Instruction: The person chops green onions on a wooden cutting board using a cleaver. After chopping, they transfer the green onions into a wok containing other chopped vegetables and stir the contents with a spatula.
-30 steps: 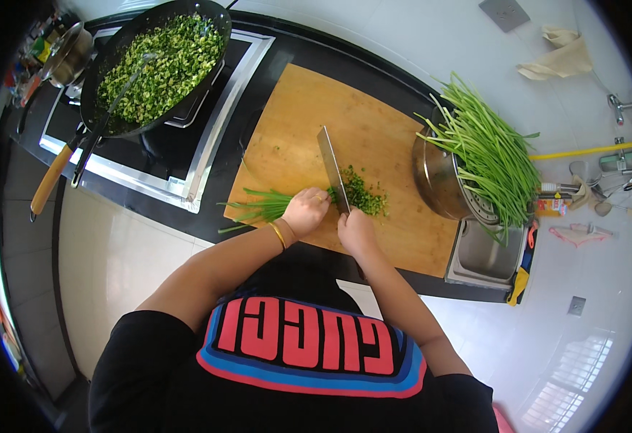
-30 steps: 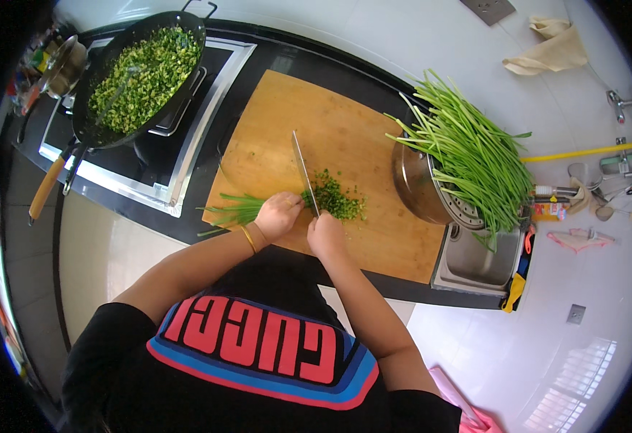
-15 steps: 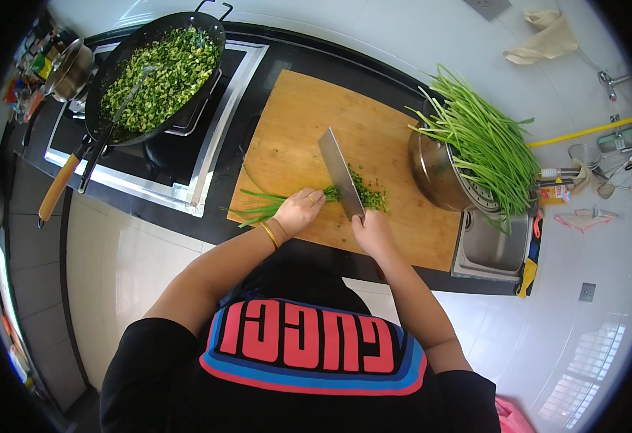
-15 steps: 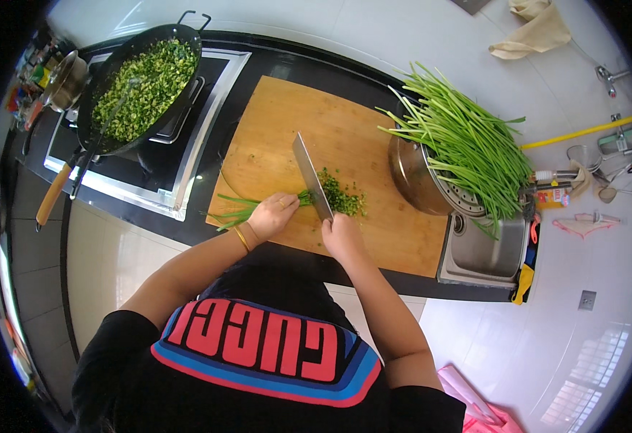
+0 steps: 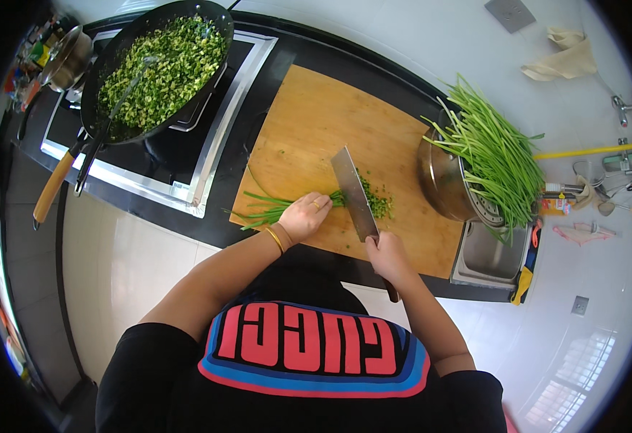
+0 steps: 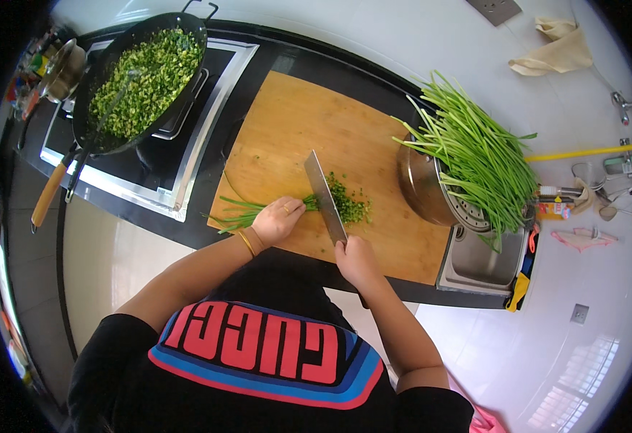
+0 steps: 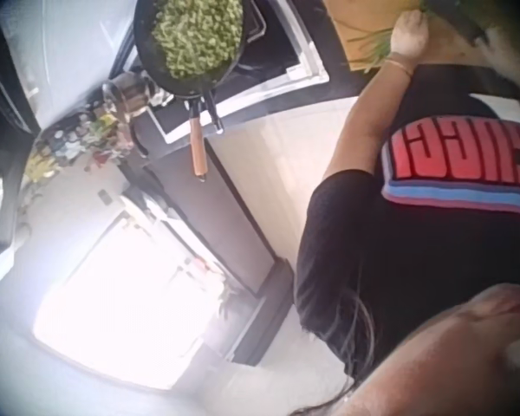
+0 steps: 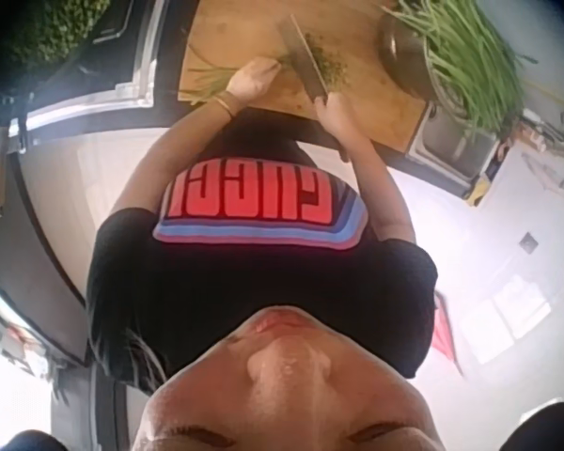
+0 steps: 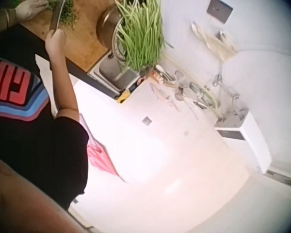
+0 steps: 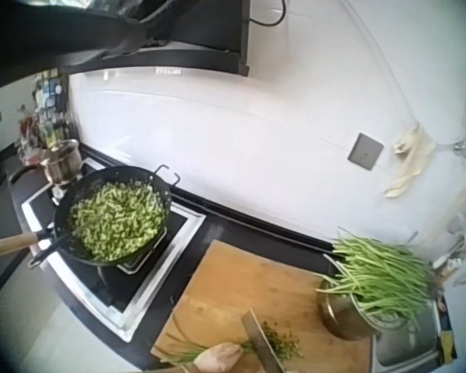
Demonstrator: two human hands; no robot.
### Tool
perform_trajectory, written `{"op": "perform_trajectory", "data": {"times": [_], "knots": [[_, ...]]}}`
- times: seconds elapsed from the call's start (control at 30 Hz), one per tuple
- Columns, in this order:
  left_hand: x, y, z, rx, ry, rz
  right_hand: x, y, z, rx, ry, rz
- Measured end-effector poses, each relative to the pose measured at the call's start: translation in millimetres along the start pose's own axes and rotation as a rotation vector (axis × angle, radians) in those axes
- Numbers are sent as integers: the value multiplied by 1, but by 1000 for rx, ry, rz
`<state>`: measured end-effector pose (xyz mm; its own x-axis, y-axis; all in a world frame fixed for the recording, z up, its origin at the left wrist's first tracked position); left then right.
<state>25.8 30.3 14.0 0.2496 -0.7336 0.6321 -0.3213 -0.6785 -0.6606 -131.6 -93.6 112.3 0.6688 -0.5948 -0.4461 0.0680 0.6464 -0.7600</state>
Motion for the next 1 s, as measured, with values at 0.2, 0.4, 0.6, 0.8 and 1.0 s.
{"op": "perform_trajectory", "data": {"times": [0.2, 0.4, 0.6, 0.8, 1.0], "knots": [[-3, 5, 4, 16, 16, 38, 1, -2, 10, -87, -9, 39], [1, 1, 3, 30, 42, 47, 5, 3, 6, -82, -7, 61], [3, 0, 0, 2, 14, 18, 26, 34, 10, -68, -53, -98], [2, -1, 0, 20, -18, 44, 23, 19, 10, 84, -37, -115], [2, -1, 0, -1, -33, 32, 0, 9, 5, -104, -54, -52]]}}
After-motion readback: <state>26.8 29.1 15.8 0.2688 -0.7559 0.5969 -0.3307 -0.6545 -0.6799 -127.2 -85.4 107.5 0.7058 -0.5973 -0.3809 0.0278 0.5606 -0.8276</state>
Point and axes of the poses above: each hand's wrist, its own x-axis towards the middle knuckle, its own y-axis out of the palm, z = x × y, the point moved 1 cm from there along x, towards the middle knuckle, and after that the axes turned 4 degrees about -z, right-handed, at the moved point
